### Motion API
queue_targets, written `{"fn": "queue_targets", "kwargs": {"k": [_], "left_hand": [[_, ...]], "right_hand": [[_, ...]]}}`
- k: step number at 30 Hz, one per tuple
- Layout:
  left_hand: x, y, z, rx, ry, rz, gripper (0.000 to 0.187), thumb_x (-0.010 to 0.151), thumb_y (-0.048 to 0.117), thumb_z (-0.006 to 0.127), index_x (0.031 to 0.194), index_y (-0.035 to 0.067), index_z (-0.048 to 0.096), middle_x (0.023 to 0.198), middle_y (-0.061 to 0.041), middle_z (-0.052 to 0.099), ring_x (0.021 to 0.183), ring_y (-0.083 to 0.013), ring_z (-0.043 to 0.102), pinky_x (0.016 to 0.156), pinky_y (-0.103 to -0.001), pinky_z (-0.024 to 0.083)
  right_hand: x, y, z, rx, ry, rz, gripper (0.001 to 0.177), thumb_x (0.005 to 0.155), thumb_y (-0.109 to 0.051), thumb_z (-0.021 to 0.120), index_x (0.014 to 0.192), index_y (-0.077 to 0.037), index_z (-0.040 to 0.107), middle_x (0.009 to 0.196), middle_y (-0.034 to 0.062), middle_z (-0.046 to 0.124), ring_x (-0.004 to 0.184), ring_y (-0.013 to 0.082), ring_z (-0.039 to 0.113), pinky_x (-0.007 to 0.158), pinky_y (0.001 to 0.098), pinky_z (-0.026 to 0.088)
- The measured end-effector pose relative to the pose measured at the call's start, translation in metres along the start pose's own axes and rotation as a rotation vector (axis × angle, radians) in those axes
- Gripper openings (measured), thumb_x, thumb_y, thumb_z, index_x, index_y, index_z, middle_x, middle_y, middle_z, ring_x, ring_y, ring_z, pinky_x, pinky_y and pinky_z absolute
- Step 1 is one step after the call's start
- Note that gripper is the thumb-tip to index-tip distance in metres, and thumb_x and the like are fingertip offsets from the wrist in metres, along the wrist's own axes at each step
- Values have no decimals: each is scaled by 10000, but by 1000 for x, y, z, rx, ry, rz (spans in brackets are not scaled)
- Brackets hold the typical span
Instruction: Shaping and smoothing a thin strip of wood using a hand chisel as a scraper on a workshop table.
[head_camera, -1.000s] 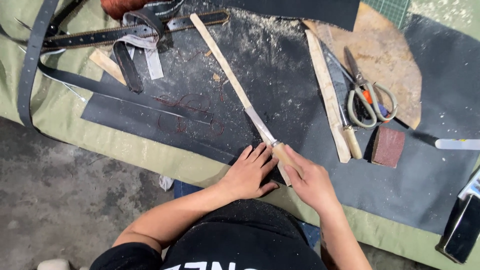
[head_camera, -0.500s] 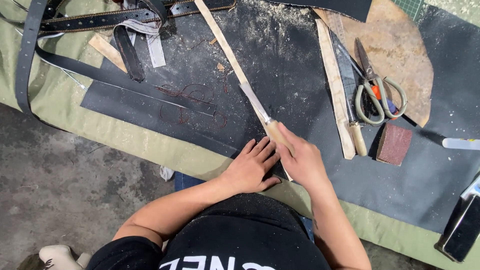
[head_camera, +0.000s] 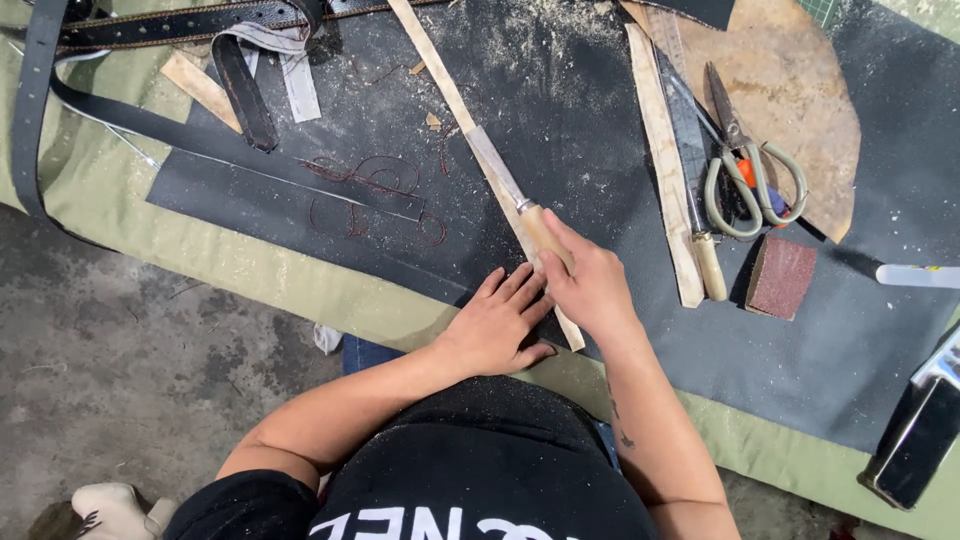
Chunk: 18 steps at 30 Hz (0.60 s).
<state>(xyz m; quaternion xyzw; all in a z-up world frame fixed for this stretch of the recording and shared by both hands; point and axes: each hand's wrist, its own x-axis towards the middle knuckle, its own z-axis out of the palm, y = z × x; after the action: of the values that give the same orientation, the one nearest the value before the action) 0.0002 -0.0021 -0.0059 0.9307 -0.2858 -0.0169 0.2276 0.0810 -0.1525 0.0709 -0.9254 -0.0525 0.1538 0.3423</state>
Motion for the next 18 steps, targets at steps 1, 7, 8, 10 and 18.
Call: {"fn": "queue_targets", "kwargs": {"k": [1,7,8,10,18], "left_hand": [[-1,0,1,-2,0,-3,782,871,638,606,1435,99,558,1489,-222,500,1462,-393,397,1157,-573,279],[-2,-5,7,-25,57,13,772,873,641,614,1424,102,565,1490,-216,501,1462,-392,398,1157,-567,277],[-2,-5,8,-31,52,17,764,881,631,617,1422,95,565,1489,-222,499,1460,-399,397,1157,-570,276],[-2,-4,9,-39,48,25,755,889,621,620,1421,88,565,1487,-228,498,1458,-406,396,1156,-573,276],[0,-2,0,-43,-1,6,756,883,622,605,1404,75,581,1464,-251,513,1452,-419,406,1157,-591,277]], "right_hand": [[-5,0,-2,-1,-3,0,526,916,-268,632,1439,-314,601,1261,138,715,1158,406,646,947,512,537],[-31,12,-5,0,-5,68,539,915,-242,637,1450,-285,595,1233,177,719,1138,446,645,924,541,544],[-31,16,-2,-6,-1,70,539,913,-256,640,1447,-302,593,1234,171,719,1139,436,647,922,541,545],[-29,18,0,-14,7,75,538,911,-270,643,1444,-319,590,1235,165,719,1139,427,649,919,540,546],[9,7,11,-30,22,-45,521,936,-276,626,1455,-284,590,1231,173,718,1143,404,657,930,511,551]]}}
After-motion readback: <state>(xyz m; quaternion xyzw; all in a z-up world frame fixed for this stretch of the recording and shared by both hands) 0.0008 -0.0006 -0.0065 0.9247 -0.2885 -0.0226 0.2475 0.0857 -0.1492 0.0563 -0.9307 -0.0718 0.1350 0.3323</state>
